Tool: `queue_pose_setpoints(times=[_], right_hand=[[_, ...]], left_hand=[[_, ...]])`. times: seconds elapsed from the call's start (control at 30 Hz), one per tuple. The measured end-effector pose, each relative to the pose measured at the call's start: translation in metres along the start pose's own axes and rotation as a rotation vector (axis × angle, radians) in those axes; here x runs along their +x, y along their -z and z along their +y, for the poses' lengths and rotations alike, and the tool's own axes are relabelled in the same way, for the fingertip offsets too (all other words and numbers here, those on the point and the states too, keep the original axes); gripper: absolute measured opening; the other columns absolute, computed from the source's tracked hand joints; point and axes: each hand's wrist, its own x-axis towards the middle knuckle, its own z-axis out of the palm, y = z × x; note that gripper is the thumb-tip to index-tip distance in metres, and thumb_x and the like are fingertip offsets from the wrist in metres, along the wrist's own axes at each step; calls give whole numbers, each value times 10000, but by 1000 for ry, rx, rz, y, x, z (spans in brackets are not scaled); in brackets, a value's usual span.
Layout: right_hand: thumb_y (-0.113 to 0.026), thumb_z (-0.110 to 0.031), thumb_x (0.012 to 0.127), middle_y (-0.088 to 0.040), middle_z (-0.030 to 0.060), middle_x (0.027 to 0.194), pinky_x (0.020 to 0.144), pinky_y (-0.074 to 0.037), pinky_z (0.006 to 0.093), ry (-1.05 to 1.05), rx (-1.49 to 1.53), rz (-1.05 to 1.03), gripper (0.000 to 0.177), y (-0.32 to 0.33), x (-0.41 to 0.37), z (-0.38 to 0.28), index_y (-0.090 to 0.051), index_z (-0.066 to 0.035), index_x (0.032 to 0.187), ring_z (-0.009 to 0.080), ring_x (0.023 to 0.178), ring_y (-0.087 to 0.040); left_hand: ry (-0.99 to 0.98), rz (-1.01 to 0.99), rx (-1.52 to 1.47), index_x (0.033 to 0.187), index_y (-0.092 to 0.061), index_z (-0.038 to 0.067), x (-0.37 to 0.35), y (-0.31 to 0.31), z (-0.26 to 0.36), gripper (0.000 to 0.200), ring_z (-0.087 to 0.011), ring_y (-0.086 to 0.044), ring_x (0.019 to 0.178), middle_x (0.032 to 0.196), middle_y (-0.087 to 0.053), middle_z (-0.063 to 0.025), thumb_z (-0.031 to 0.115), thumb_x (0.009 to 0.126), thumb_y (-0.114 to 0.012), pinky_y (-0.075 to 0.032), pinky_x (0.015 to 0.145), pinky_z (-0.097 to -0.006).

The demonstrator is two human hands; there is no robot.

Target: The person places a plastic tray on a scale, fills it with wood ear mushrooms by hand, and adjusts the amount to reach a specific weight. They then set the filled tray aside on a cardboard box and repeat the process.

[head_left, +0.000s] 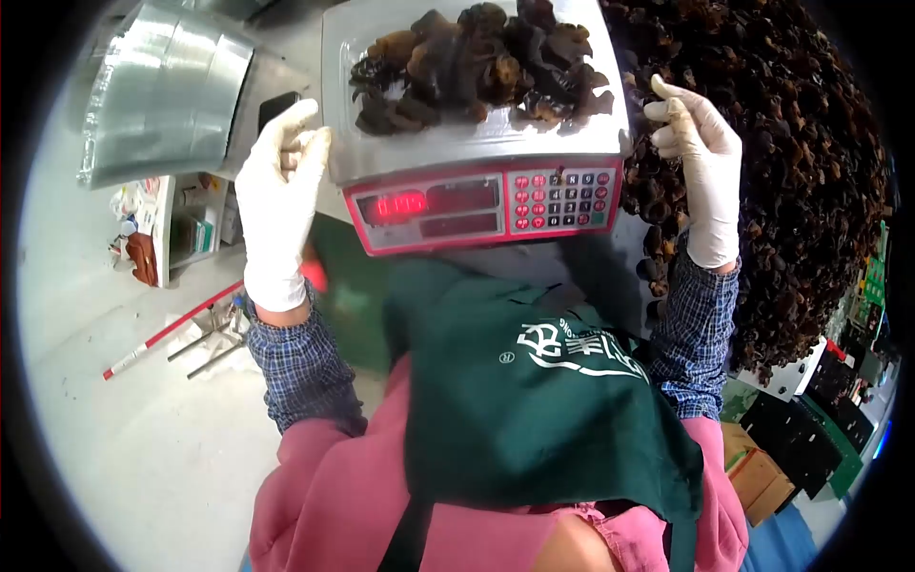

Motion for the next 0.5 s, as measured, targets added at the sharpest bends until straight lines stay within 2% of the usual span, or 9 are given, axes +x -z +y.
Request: queue_pose_setpoints(times=[0.07,0.1,0.27,0.33,0.5], right_hand=[[-632,-211,1070,-739,-7,947,666,-481,173,-45,-4,-38,289,0,3,-1,-720,-42,1286,22,723,-573],[-629,-196,1068,-733,-10,938,638,-466,163,-77,35,-54,286,-1,2,0,-711,-34,1288,13,707,-565],[-635,-180,1055,-706,-11,893,618,-462,166,-165,43,-98,271,-10,2,-6,-708,-15,1257,15,693,-555],[-639,-177,1051,-706,-4,890,628,-468,179,-138,59,-112,265,-13,3,-2,-710,-7,1241,25,706,-560],[-652,-181,1044,-704,3,874,631,-471,194,-141,36,-127,257,-16,6,-4,-717,2,1211,37,705,-563]], left_hand=[[-20,-33,61,1368,-656,54,2,-3,0,362,-39,-545,751,922,-665,23,92,1009,-676,-446,686,-196],[28,-60,-51,1385,-637,49,3,-5,0,379,-38,-542,731,895,-649,22,79,1009,-668,-440,667,-196],[27,-72,-20,1395,-614,35,8,-11,6,393,-24,-513,663,823,-626,30,64,1005,-659,-421,595,-194],[65,-76,-47,1380,-633,57,10,-10,4,409,-59,-553,654,788,-648,-10,108,981,-705,-476,637,-239],[90,-82,-55,1357,-646,48,10,-12,2,382,-59,-556,641,787,-658,-15,110,984,-701,-479,627,-239]])
